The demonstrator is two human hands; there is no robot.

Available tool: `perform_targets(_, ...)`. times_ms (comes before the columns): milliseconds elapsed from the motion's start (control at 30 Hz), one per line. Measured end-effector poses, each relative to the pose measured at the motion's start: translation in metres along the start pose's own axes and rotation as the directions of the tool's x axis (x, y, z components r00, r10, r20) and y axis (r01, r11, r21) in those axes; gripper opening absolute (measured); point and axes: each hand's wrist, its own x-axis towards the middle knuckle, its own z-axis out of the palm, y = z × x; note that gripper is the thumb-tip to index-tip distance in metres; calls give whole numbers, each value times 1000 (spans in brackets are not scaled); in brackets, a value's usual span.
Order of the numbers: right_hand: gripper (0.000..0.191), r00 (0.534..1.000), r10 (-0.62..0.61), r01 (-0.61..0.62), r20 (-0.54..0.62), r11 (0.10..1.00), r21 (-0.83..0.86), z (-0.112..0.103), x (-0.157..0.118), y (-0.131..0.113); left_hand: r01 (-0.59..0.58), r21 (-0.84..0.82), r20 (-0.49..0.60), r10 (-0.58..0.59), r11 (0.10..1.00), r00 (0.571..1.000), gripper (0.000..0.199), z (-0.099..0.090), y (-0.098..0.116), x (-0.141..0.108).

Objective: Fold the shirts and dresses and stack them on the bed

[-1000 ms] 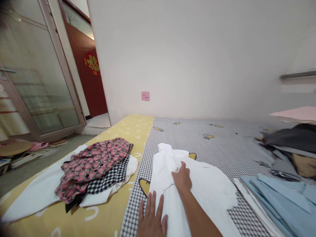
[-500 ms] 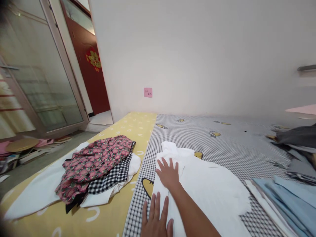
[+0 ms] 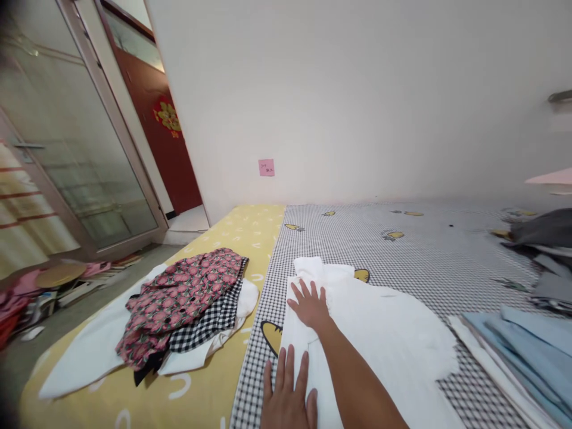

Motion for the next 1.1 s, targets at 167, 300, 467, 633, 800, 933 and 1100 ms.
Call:
perform_targets(167, 51, 993, -108, 106, -46, 994, -32, -17, -63, 3, -18, -25, -33, 17, 1000, 999, 64, -21, -3, 10)
perform_targets(300, 49, 998, -45, 45, -32, 999, -15, -24, -119, 16, -30, -21, 33, 30, 999, 999, 51, -32, -2, 18)
perform_targets(467, 51, 1000, 27, -27, -14, 999, -22, -31, -185, 34, -4, -52, 141, 11, 999, 990, 49, -55, 2, 4)
perform_targets(633, 51, 994, 62, -64, -87, 998, -21, -25, -247, 41, -122, -77, 243, 138, 990, 960, 64, -103, -1, -47)
perform_targets(800, 53, 991, 68, -62, -114, 997, 53, -1, -312, 33, 8, -252, 387, 93, 968, 917, 68, -150, -8, -94)
perform_targets(933, 48, 984, 84, -54, -158, 981, 186, 19, -365, 17, 402, -351, 400, -253, 846, 881, 68, -162, -15, -123)
perform_targets(1100, 40, 966, 84, -14, -245, 961, 278, 22, -398, -1, 647, -424, 503, -430, 633, 750, 52, -152, -30, -137)
